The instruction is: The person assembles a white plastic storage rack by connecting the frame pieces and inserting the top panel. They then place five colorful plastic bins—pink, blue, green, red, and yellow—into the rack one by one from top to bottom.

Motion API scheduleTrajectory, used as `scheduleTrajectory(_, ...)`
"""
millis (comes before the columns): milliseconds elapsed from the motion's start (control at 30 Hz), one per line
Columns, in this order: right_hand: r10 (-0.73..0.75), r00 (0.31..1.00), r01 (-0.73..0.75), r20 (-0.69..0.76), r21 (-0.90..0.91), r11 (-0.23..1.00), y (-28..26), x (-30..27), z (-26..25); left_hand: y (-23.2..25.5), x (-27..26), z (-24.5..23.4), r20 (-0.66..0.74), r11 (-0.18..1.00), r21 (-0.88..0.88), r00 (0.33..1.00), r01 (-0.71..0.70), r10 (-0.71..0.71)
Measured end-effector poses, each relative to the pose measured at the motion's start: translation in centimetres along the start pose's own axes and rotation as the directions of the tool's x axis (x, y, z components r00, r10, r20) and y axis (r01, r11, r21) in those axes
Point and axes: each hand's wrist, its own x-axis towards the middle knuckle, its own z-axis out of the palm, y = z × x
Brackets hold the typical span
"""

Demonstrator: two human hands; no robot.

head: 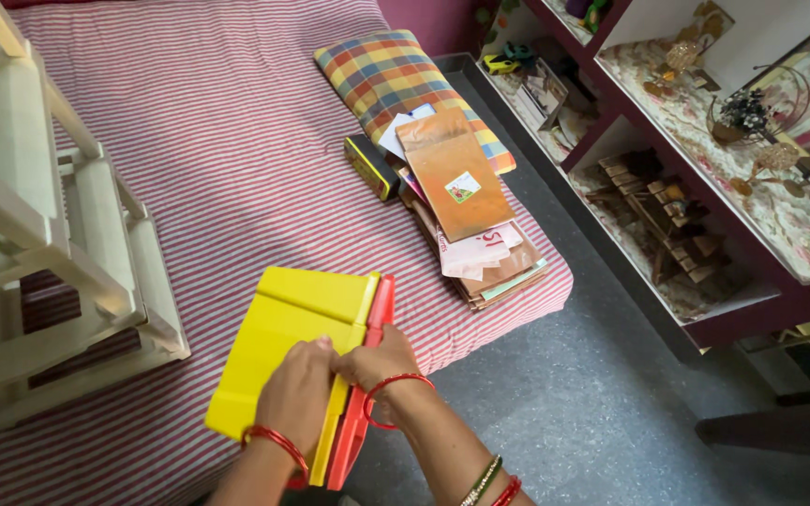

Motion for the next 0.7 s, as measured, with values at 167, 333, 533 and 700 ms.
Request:
scheduleTrajectory(167, -0.031, 0.985, 0.025, 0.168, 0.039, 0.999, 0.1, 0.4, 0.4, -0.1, 3.3, -3.0, 0.43, 0.787, 0.032, 0.703, 0.616, -0.567)
scheduleTrajectory(333, -0.101, 0.958, 0.065, 0.268, 0.139, 0.988, -0.4, 0.4, 0.8, -1.4, 3.6, -2.2, 0.207, 0.805, -0.284, 0.853, 0.52, -0.478)
scheduleTrajectory(533, -0.099, 0.927, 0.108, 0.363, -0.004, 0.994, -1.0, 0.9, 0.4, -0.8, 6.5, -1.5, 0.127, 0.819, -0.04, 0.815, 0.573, -0.565)
scheduleTrajectory(700, -0.032, 0.949, -0.028, 0.314, 0.183, 0.983, -1.1, 3.6, 0.1, -0.9, 6.7, -0.9, 0.145, 0.824, -0.019, 0.817, 0.566, -0.557)
